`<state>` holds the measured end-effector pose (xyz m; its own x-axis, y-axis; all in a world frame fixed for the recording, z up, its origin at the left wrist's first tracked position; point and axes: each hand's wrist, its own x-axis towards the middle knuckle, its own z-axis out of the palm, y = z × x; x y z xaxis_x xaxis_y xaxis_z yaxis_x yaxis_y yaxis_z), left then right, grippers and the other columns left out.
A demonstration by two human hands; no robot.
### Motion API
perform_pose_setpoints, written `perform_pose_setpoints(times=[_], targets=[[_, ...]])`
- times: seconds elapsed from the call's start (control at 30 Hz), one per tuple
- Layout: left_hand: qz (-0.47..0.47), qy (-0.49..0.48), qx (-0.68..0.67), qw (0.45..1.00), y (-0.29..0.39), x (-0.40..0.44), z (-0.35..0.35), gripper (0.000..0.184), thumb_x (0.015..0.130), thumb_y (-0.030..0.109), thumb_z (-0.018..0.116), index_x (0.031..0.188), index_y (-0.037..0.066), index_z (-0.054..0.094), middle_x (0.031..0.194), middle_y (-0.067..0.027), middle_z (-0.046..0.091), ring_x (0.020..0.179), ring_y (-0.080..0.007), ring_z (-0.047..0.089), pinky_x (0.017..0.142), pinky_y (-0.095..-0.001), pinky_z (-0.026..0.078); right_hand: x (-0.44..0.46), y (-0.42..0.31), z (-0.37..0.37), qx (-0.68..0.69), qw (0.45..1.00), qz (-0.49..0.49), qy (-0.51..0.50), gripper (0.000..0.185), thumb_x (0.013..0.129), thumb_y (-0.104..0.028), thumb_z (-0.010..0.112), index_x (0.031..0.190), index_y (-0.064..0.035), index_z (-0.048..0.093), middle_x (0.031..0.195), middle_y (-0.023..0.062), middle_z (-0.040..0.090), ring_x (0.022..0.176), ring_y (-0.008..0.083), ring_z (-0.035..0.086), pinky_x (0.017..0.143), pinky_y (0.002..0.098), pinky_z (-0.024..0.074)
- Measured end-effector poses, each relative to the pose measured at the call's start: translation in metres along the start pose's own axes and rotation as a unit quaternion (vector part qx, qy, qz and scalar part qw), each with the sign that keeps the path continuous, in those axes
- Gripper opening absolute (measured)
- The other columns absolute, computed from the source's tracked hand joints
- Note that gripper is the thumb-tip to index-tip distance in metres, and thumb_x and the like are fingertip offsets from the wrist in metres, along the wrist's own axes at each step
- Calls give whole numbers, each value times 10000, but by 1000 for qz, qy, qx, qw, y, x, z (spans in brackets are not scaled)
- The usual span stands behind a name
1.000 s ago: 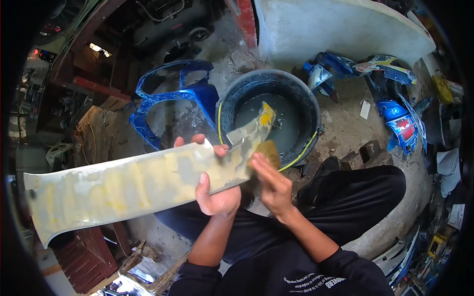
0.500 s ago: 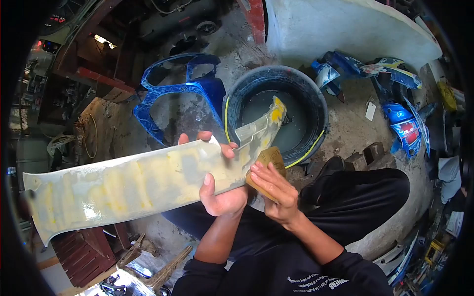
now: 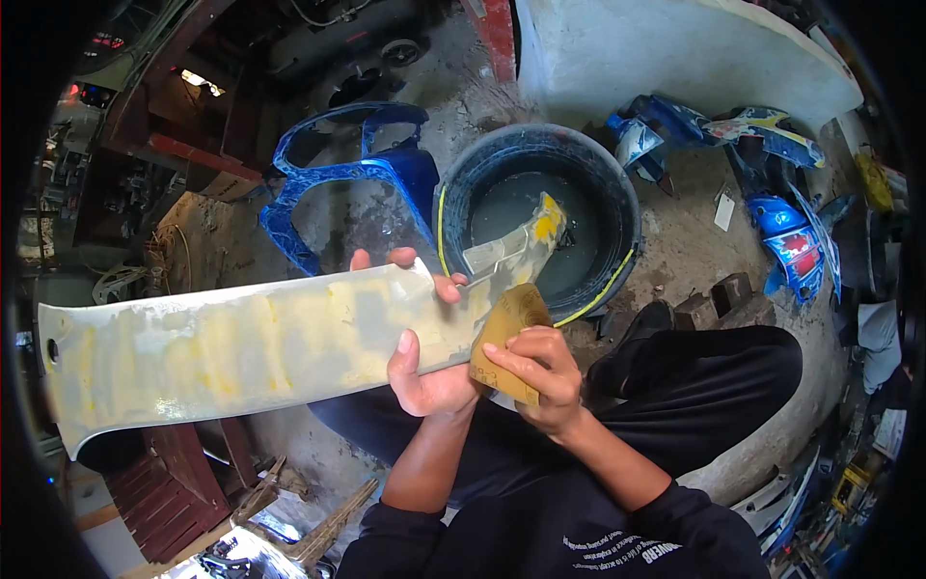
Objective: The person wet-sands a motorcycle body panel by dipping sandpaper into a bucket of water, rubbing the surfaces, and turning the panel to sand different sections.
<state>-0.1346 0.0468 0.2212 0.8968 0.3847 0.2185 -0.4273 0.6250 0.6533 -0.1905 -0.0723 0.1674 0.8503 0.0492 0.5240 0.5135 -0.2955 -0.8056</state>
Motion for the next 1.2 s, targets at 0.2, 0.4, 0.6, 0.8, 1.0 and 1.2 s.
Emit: perform_pose_setpoints(times=[0.2,0.4,0.6,0.8,1.0,1.2], targets=[[1,2,22,1000,0,4,1,808,871,272,534,1595,59,246,1392,-211,458,1008,-270,602,991,-524,466,2,24,3,89,988,124,31,398,796,-85,819,1193,-110,798,1077,60,663,979,255,625,931,403,507],[-8,11,23,1000,-2,2,3,809,870,280,542,1595,65,255,1400,-203,463,1018,-271,603,994,-530,463,2,42,6,28,998,64,-3,408,855,-37,765,1259,-92,760,1376,133,684,1352,328,586,1137,438,382],[-23,25,-9,999,1,6,-5,808,869,283,540,1592,60,257,1381,-202,481,1005,-272,605,990,-528,464,4,18,1,94,995,12,-32,355,885,-40,738,1238,-72,754,1321,150,713,1345,328,611,1156,484,417],[-12,10,5,1000,-4,2,-3,805,873,273,540,1592,62,249,1394,-204,458,1007,-278,601,989,-523,464,7,39,7,17,994,56,90,260,810,-85,805,1067,-57,783,1081,90,750,1112,312,717,1045,496,518],[-1,8,-9,1000,-3,0,0,807,871,248,543,1595,65,239,1408,-218,438,1013,-281,599,1001,-531,466,5,39,7,-37,996,9,84,314,764,-110,839,1073,-75,791,1042,78,734,1054,269,721,1038,484,517],[-5,3,-4,1000,1,3,1,812,866,255,549,1595,62,248,1398,-214,445,1002,-278,600,999,-532,467,4,18,3,11,999,-11,32,334,754,-121,836,1083,-99,786,1039,71,746,1064,278,719,1043,488,500]])
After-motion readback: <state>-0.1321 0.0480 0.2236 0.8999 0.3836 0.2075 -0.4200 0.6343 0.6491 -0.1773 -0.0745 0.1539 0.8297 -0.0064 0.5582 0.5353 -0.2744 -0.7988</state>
